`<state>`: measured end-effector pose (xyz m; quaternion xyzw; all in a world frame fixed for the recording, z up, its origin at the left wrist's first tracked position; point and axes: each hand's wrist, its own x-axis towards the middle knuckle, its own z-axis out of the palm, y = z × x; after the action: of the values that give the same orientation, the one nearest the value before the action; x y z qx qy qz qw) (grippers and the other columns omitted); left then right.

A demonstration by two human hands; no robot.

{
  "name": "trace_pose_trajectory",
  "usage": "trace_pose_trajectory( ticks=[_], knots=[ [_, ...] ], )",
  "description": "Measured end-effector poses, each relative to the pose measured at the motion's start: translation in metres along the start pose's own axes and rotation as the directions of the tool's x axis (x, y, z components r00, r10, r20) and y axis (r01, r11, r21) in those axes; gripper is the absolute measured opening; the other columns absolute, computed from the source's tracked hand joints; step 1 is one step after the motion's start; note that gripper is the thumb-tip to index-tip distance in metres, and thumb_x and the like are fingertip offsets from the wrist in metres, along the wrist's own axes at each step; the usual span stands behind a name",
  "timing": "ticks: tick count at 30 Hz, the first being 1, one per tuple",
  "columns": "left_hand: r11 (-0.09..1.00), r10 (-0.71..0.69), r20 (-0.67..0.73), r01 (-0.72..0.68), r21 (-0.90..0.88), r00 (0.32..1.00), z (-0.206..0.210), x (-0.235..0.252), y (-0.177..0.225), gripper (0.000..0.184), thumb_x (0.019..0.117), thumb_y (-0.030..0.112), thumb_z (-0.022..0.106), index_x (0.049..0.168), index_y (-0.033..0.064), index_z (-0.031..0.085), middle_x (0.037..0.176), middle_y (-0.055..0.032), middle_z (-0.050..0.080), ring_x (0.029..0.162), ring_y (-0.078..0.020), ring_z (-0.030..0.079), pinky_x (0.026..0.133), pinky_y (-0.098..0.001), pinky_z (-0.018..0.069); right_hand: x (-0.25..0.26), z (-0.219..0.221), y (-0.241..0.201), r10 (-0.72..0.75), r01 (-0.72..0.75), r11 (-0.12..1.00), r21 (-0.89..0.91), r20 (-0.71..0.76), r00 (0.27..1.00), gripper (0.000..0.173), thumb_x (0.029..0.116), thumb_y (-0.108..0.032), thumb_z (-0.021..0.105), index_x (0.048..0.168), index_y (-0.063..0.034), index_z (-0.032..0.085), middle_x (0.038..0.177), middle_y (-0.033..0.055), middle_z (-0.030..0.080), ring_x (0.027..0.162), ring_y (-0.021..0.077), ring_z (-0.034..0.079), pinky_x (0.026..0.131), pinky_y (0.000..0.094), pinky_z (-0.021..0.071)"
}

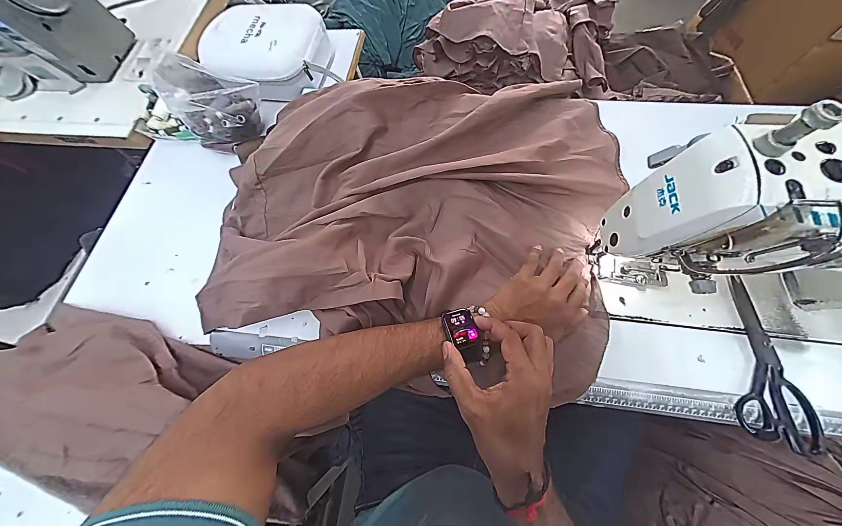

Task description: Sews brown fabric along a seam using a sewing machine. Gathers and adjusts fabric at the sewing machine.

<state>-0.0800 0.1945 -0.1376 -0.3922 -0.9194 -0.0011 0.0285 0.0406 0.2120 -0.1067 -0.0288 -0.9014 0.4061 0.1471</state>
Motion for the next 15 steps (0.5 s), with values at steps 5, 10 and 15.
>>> trace_pose_trajectory(
  ticks=[5,10,15],
  knots=[
    [1.0,0.025,-0.379,-0.022,0.012,0.925,0.032,0.006,-0.003,0.051,0.107,0.044,0.034,0.13,0.0149,0.069,0.137,-0.0115,0.067,0.131,-0.0357,0.06,0.106,-0.0601,0.0459,-0.001,0.0,0.001,0.012,-0.012,0.999,0.04,-0.003,1.0,0.051,0.0783,-0.056,0.079,0.113,-0.0187,0.079,0.105,-0.0002,0.064,0.099,0.0172,0.058,0.08,0.0407,0.0454],
    [0.999,0.03,-0.368,-0.034,-0.003,0.929,0.033,0.006,-0.003,0.05,0.1069,0.043,0.035,0.128,0.0146,0.07,0.137,-0.0119,0.067,0.131,-0.0365,0.06,0.105,-0.0608,0.0459,-0.002,0.0,0.0,0.02,-0.02,1.0,0.011,-0.025,0.999,0.052,0.0783,-0.058,0.078,0.113,-0.0193,0.079,0.105,-0.0004,0.064,0.097,0.0167,0.058,0.078,0.0398,0.0441],
    [1.0,0.029,-0.367,-0.031,0.001,0.93,0.031,0.005,-0.003,0.05,0.1068,0.043,0.035,0.128,0.0147,0.07,0.137,-0.0115,0.067,0.131,-0.0361,0.06,0.105,-0.0602,0.0459,-0.002,-0.001,-0.002,0.028,-0.028,1.0,-0.006,-0.025,0.999,0.053,0.0771,-0.059,0.078,0.113,-0.0201,0.079,0.105,-0.0004,0.064,0.097,0.017,0.058,0.077,0.0408,0.0434]
  ],
)
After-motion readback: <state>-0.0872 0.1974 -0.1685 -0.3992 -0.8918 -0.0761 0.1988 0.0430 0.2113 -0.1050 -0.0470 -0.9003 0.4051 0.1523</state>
